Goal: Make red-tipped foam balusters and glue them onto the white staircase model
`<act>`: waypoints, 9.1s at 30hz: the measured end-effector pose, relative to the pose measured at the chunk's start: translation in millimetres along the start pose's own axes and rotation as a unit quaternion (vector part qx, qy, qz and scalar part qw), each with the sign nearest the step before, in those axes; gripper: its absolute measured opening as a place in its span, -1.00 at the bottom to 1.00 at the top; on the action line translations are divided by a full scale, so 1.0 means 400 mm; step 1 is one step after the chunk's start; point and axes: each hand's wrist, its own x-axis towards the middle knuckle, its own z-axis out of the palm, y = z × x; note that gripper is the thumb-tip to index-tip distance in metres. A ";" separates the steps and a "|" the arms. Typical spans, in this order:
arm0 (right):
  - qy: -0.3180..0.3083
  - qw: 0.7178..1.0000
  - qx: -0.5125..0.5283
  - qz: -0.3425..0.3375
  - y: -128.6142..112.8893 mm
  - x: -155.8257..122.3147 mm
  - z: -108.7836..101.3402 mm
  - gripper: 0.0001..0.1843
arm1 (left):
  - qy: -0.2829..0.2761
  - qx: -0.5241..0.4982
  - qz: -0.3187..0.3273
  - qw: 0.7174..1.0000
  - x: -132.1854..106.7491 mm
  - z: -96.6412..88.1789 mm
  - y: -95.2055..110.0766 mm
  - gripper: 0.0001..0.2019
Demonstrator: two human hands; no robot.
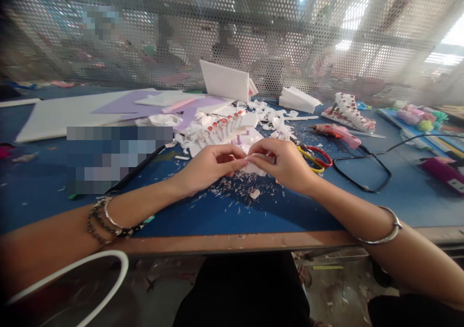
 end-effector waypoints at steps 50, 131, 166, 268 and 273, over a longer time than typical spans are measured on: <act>0.059 0.938 -0.170 -0.296 0.009 -0.014 -0.009 -0.81 | -0.122 -0.124 -0.017 0.985 0.002 -0.005 0.004 -0.65; 0.051 0.994 0.093 -0.001 -0.009 -0.005 0.012 -0.86 | 0.041 -0.084 0.023 0.995 -0.002 0.002 0.006 -0.70; 0.068 0.997 -0.001 -0.026 0.011 0.160 -0.083 -0.87 | 0.138 0.240 0.207 0.938 0.129 -0.071 0.085 -0.87; 0.008 0.999 -0.022 0.036 -0.012 0.039 -0.031 -0.89 | 0.035 0.294 0.134 0.946 0.046 -0.015 0.051 -0.80; 0.004 1.000 0.000 0.012 -0.005 0.032 -0.034 -0.90 | 0.030 0.270 0.145 0.951 0.045 -0.016 0.043 -0.77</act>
